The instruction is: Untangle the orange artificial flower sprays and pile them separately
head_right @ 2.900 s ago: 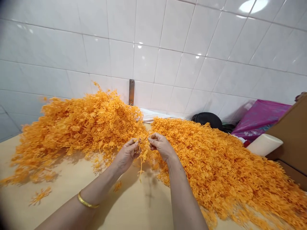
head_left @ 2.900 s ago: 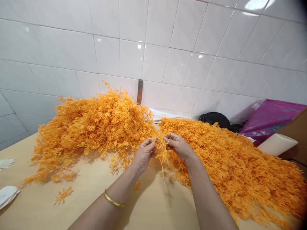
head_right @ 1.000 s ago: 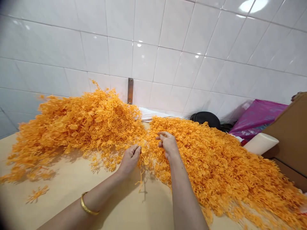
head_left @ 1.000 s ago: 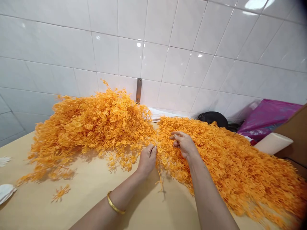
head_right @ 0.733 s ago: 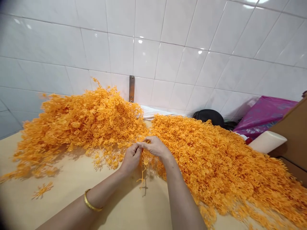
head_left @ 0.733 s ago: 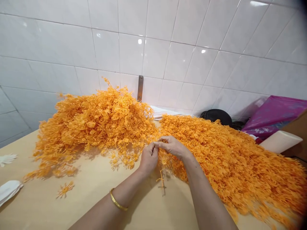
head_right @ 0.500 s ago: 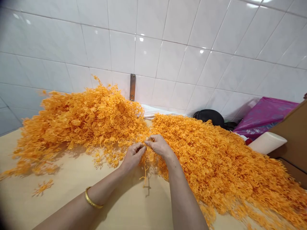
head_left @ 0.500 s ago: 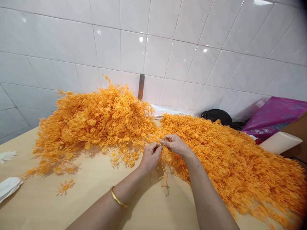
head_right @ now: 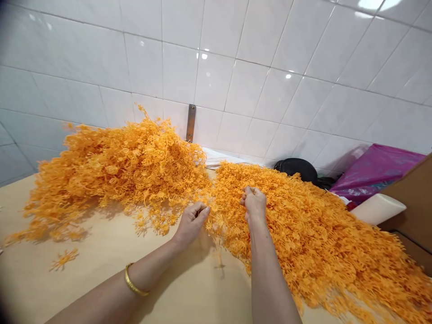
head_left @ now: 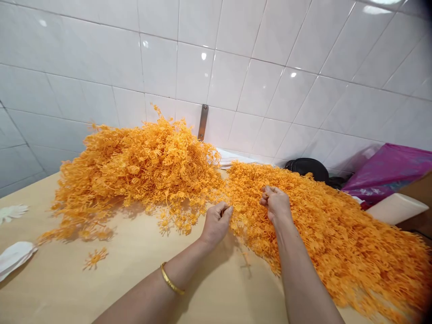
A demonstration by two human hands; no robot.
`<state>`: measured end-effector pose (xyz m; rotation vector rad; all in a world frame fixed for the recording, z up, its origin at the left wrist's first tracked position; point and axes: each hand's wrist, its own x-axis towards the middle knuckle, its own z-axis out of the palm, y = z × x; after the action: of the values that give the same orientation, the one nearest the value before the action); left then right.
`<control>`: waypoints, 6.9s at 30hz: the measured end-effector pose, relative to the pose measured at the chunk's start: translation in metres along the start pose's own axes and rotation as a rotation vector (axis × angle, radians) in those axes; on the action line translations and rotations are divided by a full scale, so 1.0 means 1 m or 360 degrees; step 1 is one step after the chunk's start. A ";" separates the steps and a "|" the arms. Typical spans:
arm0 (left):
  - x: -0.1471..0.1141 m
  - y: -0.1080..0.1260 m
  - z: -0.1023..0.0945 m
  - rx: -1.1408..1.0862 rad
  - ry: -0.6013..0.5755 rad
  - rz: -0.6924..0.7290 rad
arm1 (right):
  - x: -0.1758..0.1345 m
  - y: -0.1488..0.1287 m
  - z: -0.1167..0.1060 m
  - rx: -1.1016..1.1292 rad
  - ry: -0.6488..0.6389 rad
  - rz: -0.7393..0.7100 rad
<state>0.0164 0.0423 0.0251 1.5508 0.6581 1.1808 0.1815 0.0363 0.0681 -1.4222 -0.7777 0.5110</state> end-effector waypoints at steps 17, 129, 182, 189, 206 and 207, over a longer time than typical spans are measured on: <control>0.006 -0.010 -0.002 0.0034 0.0127 -0.0007 | -0.034 0.003 0.032 -0.0504 -0.0902 -0.0232; 0.004 -0.022 -0.004 0.0300 0.0066 0.0087 | -0.035 -0.024 -0.132 -0.2413 -0.0439 -0.0012; 0.004 -0.028 -0.001 0.0370 0.0045 0.0075 | -0.116 -0.011 -0.061 -0.1821 -0.0138 -0.0555; 0.003 -0.032 0.000 0.0577 -0.0007 0.0186 | -0.083 0.009 0.005 -0.0805 -0.0559 -0.0322; 0.005 -0.022 -0.011 0.0814 0.0106 0.0382 | -0.109 -0.072 -0.060 -0.1600 0.0263 -0.1038; 0.003 -0.022 -0.008 0.0806 0.0075 0.0399 | -0.098 -0.066 -0.065 -0.1758 0.0290 -0.1008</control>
<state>0.0134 0.0545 0.0058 2.0817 0.8584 1.3018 0.1563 -0.0863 0.1183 -2.0187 -1.3829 -0.6494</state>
